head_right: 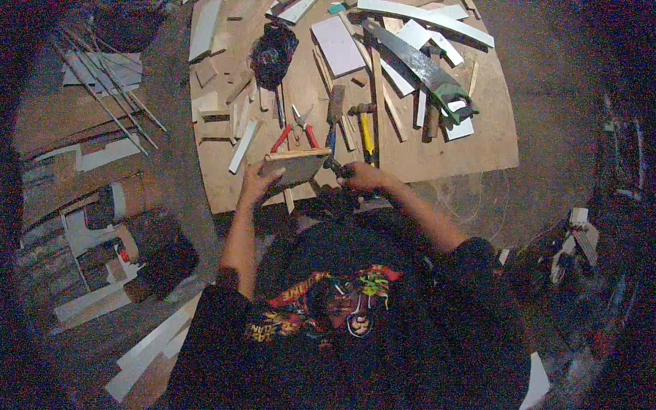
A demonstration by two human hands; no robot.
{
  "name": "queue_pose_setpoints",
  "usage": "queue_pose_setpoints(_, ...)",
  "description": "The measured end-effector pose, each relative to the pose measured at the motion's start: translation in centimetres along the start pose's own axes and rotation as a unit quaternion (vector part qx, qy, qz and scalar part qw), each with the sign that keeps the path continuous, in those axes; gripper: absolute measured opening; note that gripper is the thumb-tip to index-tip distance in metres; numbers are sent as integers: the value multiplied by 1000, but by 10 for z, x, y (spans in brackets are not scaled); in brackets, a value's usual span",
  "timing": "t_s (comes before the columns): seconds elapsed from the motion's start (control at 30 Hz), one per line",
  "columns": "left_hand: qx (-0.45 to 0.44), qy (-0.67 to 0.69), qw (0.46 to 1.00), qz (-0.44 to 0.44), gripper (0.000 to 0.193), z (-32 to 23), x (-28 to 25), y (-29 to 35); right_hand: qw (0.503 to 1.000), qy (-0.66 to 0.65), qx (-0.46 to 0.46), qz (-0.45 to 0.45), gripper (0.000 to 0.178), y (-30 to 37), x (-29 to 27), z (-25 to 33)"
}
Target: The person applies glue to the edge of a wood piece and joins it to another piece of wood, using a pencil to mark the surfaces.
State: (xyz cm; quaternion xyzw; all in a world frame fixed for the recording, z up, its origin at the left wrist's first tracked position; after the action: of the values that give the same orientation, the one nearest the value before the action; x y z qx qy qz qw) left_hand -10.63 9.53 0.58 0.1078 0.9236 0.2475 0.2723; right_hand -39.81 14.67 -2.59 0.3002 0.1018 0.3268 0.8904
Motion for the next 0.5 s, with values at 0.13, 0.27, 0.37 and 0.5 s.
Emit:
queue_pose_setpoints(0.13, 37, 46, 997, 48, 40, 0, 8, -5, 996, 0, 77, 49, 28, -7, -11, -1)
queue_pose_setpoints(0.27, 35, 9, 998, 45, 37, 10, 8, -11, 991, 58, 59, 104, 33, -18, -24, -9)
queue_pose_setpoints(0.37, 53, -8, 997, 46, 35, 5, 10, -13, 981, 134, 1, 138, 37, -21, -32, -5)
queue_pose_setpoints(0.5, 271, -118, 955, -29, 32, -4, 7, -12, 960, 140, 95, 224, 36, -11, -35, 19)
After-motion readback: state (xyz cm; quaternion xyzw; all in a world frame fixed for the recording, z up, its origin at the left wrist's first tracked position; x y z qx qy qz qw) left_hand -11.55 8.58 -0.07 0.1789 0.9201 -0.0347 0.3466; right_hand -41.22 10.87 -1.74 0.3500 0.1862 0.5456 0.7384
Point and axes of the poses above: each hand's wrist, its own y-axis away from the middle knuckle, its own x-axis out of the palm, z = x × y, the point moved 6 cm from there along -y, towards the middle knuckle, and after that the axes turned 4 degrees about -x, right-handed, at the moved point
